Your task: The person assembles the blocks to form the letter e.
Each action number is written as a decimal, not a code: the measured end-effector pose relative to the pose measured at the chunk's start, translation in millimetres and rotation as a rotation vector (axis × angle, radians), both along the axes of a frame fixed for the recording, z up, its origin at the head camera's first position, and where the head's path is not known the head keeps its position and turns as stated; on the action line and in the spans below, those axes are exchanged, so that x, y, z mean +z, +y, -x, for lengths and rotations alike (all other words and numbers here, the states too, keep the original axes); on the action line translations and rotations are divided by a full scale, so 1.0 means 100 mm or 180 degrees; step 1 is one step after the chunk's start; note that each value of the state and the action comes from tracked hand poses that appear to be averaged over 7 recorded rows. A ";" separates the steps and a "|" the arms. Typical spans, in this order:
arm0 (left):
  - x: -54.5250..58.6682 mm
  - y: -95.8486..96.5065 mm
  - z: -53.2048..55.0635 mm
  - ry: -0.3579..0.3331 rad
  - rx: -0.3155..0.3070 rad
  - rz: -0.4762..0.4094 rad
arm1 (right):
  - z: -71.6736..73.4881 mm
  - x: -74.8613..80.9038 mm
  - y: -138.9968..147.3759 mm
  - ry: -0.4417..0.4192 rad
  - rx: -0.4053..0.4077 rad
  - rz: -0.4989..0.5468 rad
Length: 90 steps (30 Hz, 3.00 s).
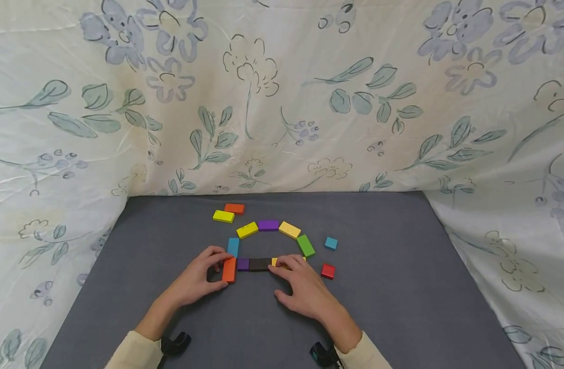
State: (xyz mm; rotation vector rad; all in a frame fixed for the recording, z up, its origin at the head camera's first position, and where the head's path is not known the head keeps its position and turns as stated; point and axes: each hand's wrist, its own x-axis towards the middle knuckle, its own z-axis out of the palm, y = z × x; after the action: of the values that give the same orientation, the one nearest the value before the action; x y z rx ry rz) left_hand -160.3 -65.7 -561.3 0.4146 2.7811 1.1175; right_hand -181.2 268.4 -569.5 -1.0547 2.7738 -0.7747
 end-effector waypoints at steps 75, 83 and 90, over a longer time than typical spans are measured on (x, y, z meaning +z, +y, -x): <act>0.26 -0.11 0.28 0.0274 0.1104 0.0077 | -0.07 -0.10 0.09 0.0094 0.0094 0.0058; 0.30 -0.14 0.56 0.0110 0.1307 0.0114 | -0.05 -0.07 0.07 0.0044 0.0097 0.0041; 0.32 -0.15 0.79 0.0065 0.1472 0.0183 | -0.04 -0.06 0.05 0.0026 0.0073 0.0051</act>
State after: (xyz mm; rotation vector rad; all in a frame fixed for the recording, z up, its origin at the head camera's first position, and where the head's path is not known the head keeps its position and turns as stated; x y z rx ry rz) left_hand -239.0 -80.2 -529.7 -0.2409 3.0024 1.1060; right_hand -177.1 273.7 -575.6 -1.0930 2.7617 -0.7930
